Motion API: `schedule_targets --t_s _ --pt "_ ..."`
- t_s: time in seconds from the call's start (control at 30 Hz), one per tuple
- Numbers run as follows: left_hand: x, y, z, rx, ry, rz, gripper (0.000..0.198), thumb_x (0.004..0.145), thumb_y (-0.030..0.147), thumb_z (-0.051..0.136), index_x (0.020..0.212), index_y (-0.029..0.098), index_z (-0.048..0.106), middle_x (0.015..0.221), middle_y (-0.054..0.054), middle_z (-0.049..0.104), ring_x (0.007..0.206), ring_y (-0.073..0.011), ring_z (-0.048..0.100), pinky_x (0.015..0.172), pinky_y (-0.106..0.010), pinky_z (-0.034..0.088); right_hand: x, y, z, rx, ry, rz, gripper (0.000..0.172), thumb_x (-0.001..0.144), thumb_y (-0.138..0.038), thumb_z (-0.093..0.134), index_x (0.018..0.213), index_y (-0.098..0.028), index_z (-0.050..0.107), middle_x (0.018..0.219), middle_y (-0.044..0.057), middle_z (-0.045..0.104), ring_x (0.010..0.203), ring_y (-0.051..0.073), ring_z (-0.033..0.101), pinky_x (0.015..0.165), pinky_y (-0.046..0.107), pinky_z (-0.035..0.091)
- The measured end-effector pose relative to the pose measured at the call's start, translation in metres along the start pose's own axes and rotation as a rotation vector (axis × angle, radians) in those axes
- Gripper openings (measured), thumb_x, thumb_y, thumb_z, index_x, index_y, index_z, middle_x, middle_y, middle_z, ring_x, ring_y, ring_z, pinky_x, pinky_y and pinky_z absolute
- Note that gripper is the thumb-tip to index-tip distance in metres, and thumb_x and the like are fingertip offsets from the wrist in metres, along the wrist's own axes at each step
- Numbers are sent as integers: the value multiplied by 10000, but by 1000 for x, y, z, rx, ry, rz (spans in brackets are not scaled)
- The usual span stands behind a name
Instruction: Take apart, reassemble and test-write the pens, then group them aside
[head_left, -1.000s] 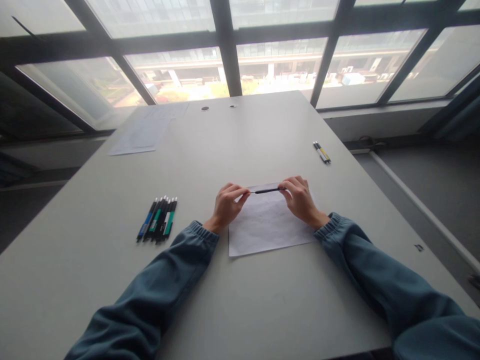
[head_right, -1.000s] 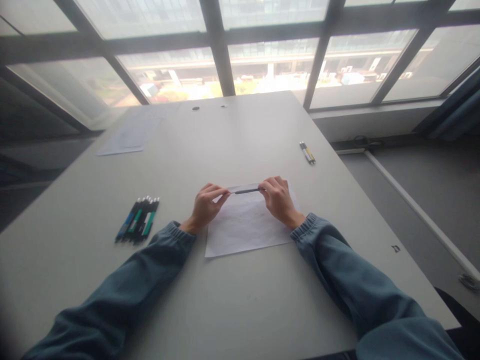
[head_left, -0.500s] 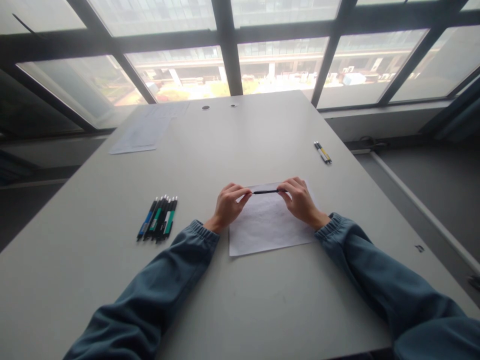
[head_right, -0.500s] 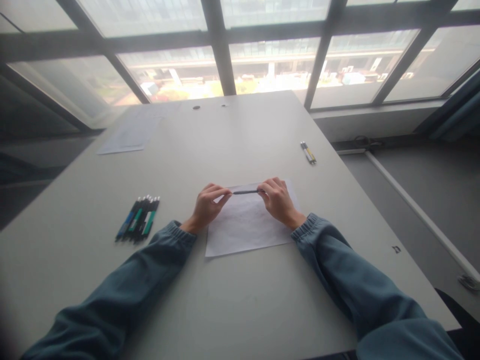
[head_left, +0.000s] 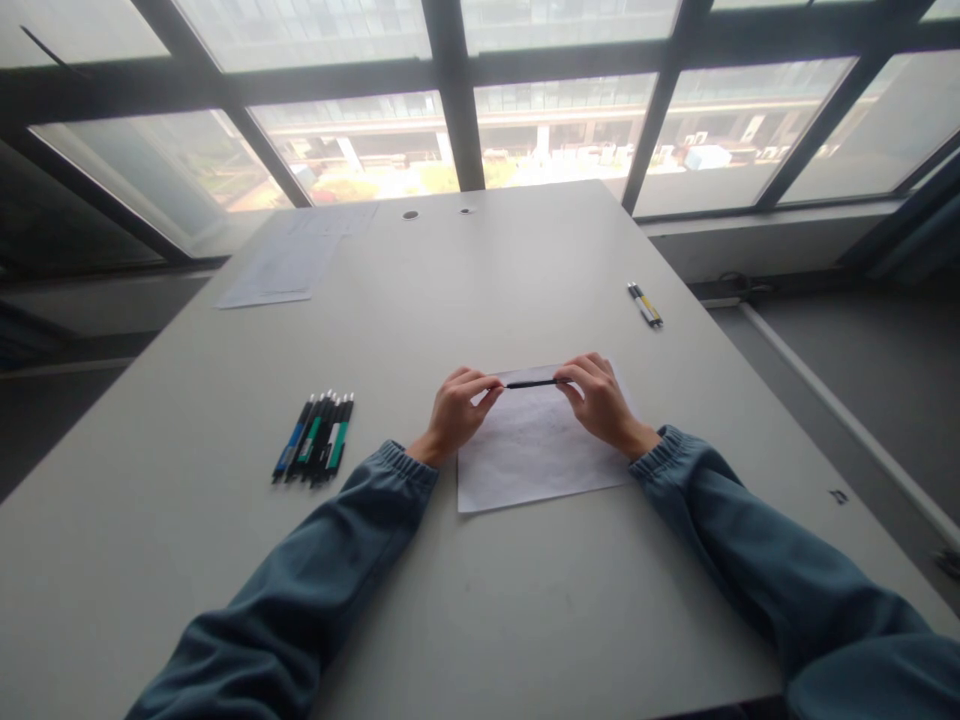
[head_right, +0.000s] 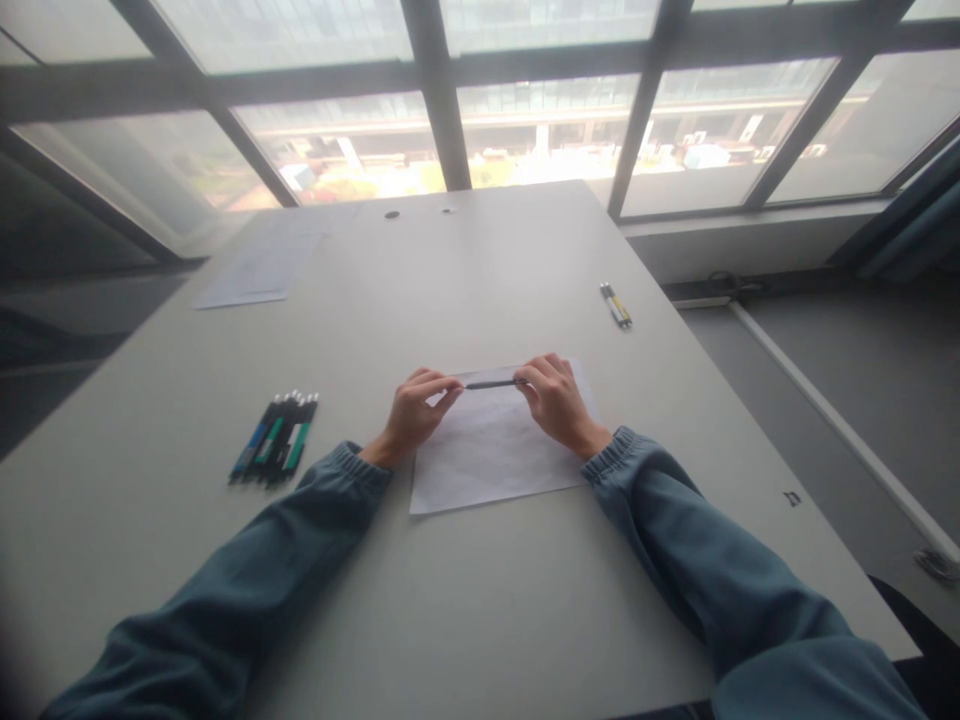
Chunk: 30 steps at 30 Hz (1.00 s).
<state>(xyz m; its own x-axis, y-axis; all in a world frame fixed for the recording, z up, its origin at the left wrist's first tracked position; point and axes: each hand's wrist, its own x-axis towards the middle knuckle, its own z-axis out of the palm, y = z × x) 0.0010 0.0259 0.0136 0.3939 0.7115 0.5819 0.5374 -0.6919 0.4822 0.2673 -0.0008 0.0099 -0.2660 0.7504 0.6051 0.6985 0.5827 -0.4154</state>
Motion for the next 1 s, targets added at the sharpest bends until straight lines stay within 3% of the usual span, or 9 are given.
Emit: schedule_targets --t_s 0.8,1.0 --pt "0 1 1 -50 3 -12 149 938 316 676 896 204 764 833 -48 754 792 -181 622 771 -325 524 0 1 1 37 -9 -14 74 963 -194 604 934 -223 665 928 57 696 924 241 573 846 416 415" --pt "-1 0 2 -97 36 -61 153 885 327 746 989 218 775 844 -41 764 761 -171 631 750 -321 546 -1 3 2 41 -5 3 75 962 -197 605 940 -228 670 940 57 700 932 244 578 855 419 422"
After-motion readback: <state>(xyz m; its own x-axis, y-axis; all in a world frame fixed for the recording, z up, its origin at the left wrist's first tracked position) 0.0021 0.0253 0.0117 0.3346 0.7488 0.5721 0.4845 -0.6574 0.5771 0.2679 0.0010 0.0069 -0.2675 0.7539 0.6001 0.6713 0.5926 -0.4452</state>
